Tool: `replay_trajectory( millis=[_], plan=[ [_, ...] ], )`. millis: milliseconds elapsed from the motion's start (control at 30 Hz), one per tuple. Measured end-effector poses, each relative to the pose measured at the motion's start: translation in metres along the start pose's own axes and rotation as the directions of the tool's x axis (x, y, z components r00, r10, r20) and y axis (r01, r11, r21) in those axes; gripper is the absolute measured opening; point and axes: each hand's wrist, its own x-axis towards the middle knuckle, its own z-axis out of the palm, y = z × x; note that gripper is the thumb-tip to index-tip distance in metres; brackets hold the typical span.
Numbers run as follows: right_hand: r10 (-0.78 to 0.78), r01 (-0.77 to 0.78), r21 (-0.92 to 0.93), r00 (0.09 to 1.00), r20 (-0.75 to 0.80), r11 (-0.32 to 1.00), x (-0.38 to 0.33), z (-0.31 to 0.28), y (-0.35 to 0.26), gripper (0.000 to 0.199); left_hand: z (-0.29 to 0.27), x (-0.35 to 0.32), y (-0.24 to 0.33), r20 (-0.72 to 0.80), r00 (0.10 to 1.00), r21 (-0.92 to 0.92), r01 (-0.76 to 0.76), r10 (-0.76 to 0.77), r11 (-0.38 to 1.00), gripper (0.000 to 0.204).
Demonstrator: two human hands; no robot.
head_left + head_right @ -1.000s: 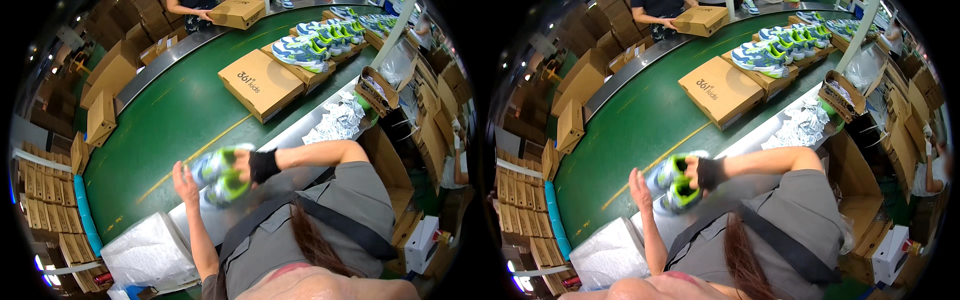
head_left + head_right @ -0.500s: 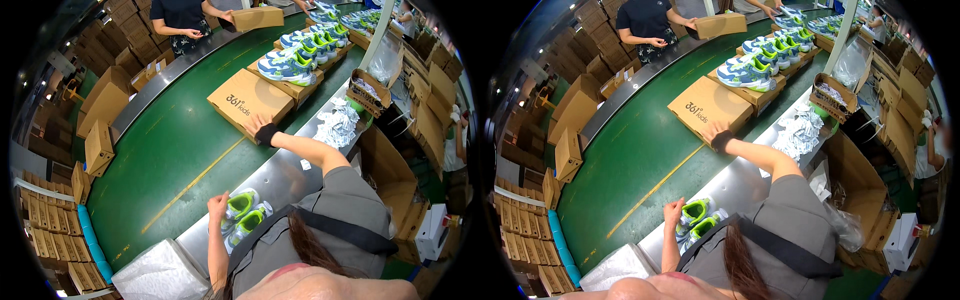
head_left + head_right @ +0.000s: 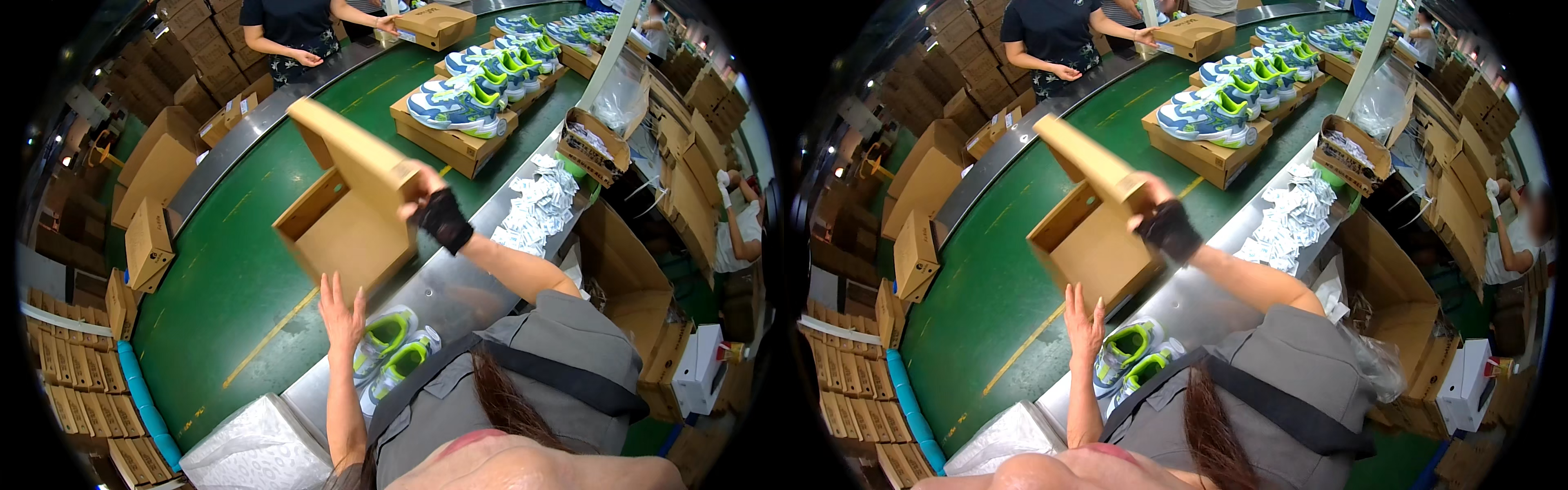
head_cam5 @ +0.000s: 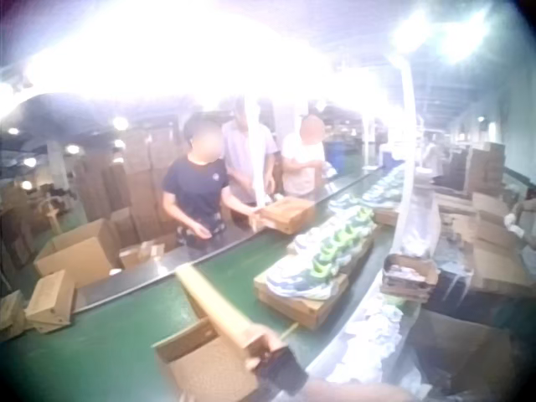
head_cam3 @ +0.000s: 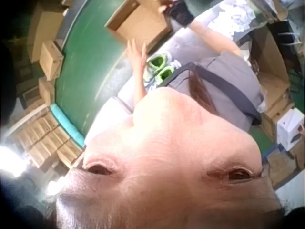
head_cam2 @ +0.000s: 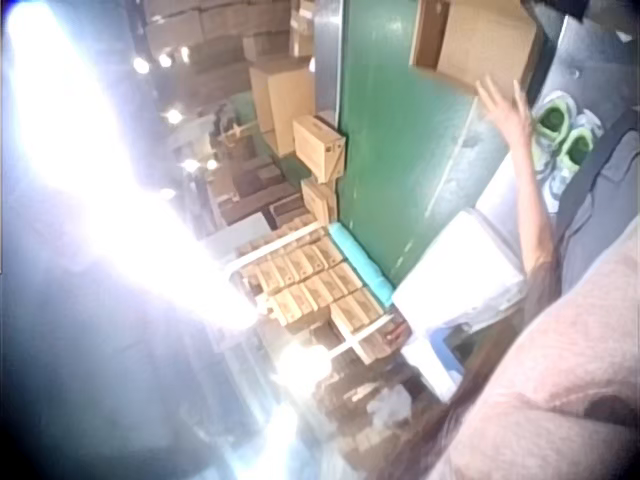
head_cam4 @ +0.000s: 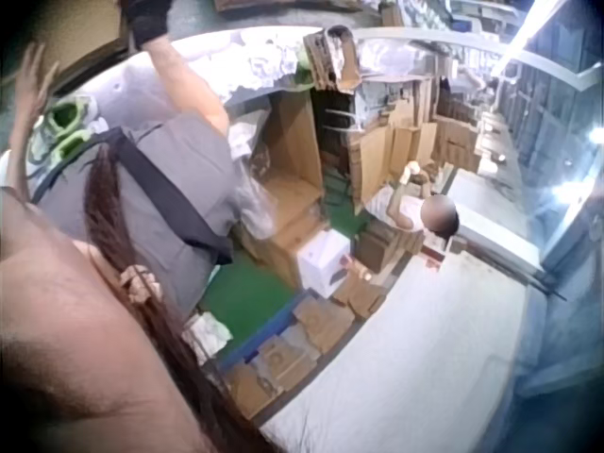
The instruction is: The person places a pair of children's sneakers into a cardboard shoebox, adds tissue paper, closes the box, and pushes it onto a conveyor belt. The person repeats this packing process for multiple pairs of shoes.
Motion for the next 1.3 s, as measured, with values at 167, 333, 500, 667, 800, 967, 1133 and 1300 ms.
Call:
replay_trajectory(
  millis=[167, 333, 500, 667, 800, 967, 1133, 1300],
  plan=[
    [0.717, -0.582, 0.482, 0.680, -0.151, 0.654, -0.041, -0.076, 0.069, 0.050, 0.001, -0.027, -0.052, 0.261, 0.953, 0.278, 0.079, -0.154, 0.957, 0.039],
    [0.115, -0.273, -0.873, 0.962, -0.247, 0.404, -0.173, -0.126, 0.136, 0.053, -0.006, -0.040, -0.071, 0.188, 0.977, 0.219, 0.061, -0.104, 0.974, 0.031],
    [0.278, -0.307, -0.918, 0.931, -0.235, 0.251, -0.219, -0.120, 0.118, 0.034, 0.003, -0.034, -0.054, 0.206, 0.962, 0.204, 0.135, -0.177, 0.970, 0.035],
    [0.245, -0.208, -0.929, 0.960, -0.134, 0.306, -0.223, -0.118, 0.111, 0.022, 0.007, -0.036, -0.052, 0.168, 0.973, 0.157, 0.135, -0.161, 0.978, 0.039],
    [0.066, 0.011, -0.922, 0.997, 0.040, 0.387, -0.223, -0.090, 0.102, 0.011, 0.008, -0.041, -0.056, 0.163, 0.972, 0.180, 0.141, -0.171, 0.973, 0.038],
    [0.117, 0.031, -0.937, 0.990, 0.076, 0.349, -0.228, -0.081, 0.119, 0.014, 0.004, -0.052, -0.073, -0.061, 0.984, -0.151, 0.155, -0.166, 0.976, 0.030],
    [0.147, -0.125, -0.886, 0.987, -0.065, 0.446, -0.230, -0.080, 0.100, 0.017, -0.060, -0.102, -0.131, -0.447, 0.852, -0.123, 0.245, -0.274, 0.962, 0.028],
    [0.078, 0.032, -0.897, 0.994, 0.074, 0.440, -0.237, -0.080, 0.106, 0.016, -0.126, -0.259, -0.275, -0.780, 0.457, 0.012, 0.694, -0.428, 0.720, 0.029]
  ],
)
